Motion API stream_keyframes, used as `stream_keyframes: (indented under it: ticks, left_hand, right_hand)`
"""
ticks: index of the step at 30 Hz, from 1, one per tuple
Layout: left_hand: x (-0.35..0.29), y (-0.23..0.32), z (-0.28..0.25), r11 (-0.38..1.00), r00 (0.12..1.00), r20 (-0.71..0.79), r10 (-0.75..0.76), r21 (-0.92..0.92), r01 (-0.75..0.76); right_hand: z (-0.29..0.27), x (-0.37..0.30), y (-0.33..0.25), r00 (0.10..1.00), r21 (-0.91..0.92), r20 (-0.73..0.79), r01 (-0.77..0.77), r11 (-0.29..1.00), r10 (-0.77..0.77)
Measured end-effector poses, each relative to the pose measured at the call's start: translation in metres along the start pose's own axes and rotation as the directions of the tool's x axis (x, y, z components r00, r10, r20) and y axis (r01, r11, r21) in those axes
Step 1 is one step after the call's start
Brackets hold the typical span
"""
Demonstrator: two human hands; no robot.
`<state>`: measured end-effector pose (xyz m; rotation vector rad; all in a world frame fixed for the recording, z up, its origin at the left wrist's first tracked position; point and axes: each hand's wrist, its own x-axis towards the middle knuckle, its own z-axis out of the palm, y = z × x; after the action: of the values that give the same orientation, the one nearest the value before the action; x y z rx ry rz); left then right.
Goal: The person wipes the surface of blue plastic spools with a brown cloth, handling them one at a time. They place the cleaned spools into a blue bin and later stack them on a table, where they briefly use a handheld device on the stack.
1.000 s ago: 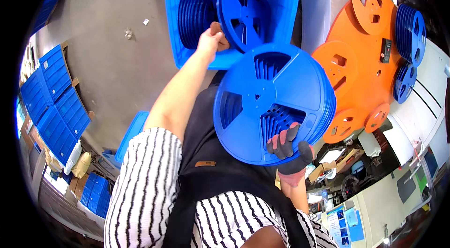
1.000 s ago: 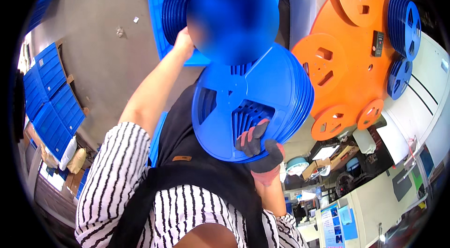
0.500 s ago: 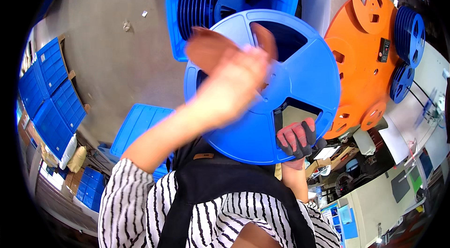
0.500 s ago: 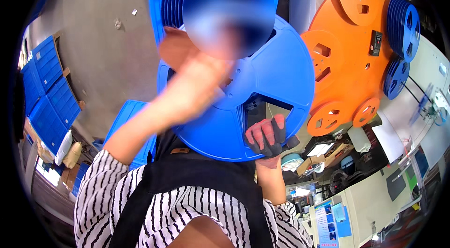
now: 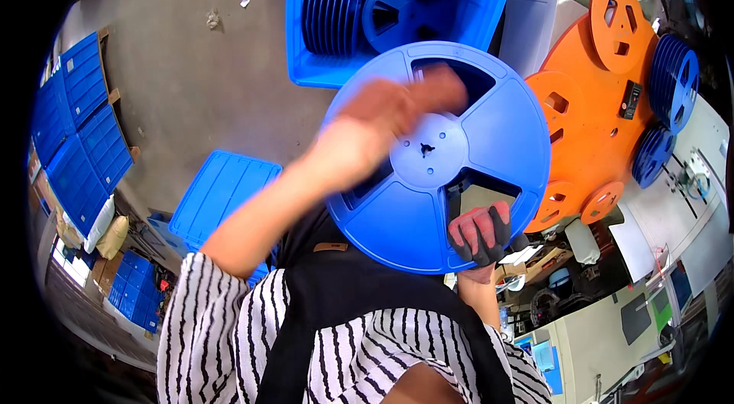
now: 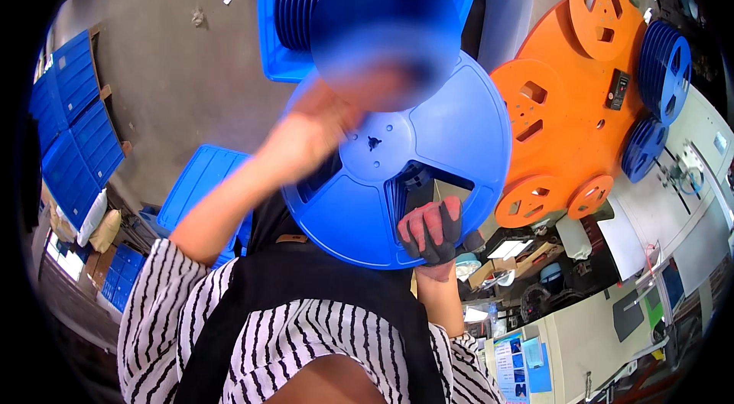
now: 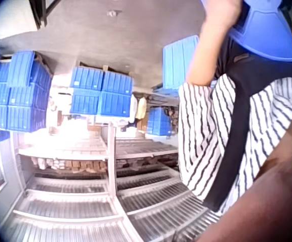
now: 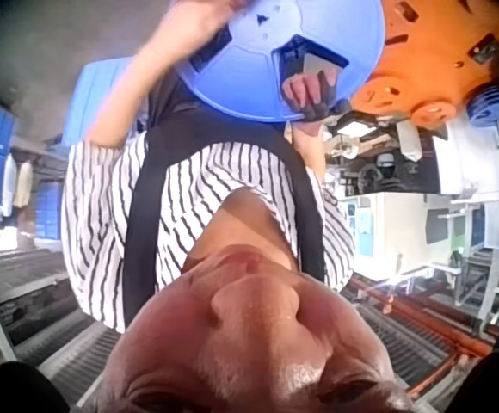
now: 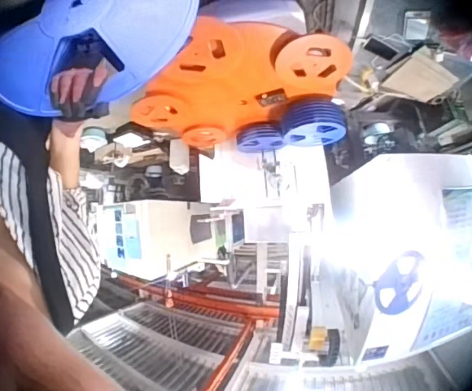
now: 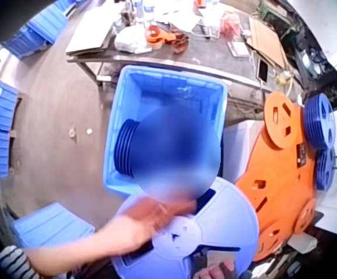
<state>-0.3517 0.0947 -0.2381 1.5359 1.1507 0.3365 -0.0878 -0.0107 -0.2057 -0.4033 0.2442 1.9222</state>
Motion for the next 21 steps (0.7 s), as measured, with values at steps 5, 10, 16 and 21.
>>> stream_keyframes:
  ticks: [5, 10, 16, 21]
  left_hand:
    - [-0.040, -0.079, -0.022, 0.938, 0.932, -0.106, -0.347, -0.040, 0.345]
    - [-0.079, -0.059, -0.035, 0.955, 0.955, -0.197, -0.222, 0.155, 0.254]
    - [-0.082, -0.016, -0.046, 0.884, 0.959, 0.230, 0.166, 0.397, -0.248]
    - [-0.066, -0.036, -0.028, 0.756, 0.922, 0.140, 0.361, 0.535, -0.377]
  right_hand:
    - [-0.014, -0.002, -0.009, 0.995, 0.043, 0.103, -0.022, 0.999, 0.018]
    - [0.001, 0.003, -0.006, 0.998, 0.036, -0.013, 0.055, 0.998, -0.054]
    - [0.022, 0.027, -0.007, 0.997, 0.134, -0.044, 0.063, 0.989, -0.058]
    - [0.022, 0.042, -0.017, 0.998, 0.052, -0.052, 0.023, 0.998, -0.020]
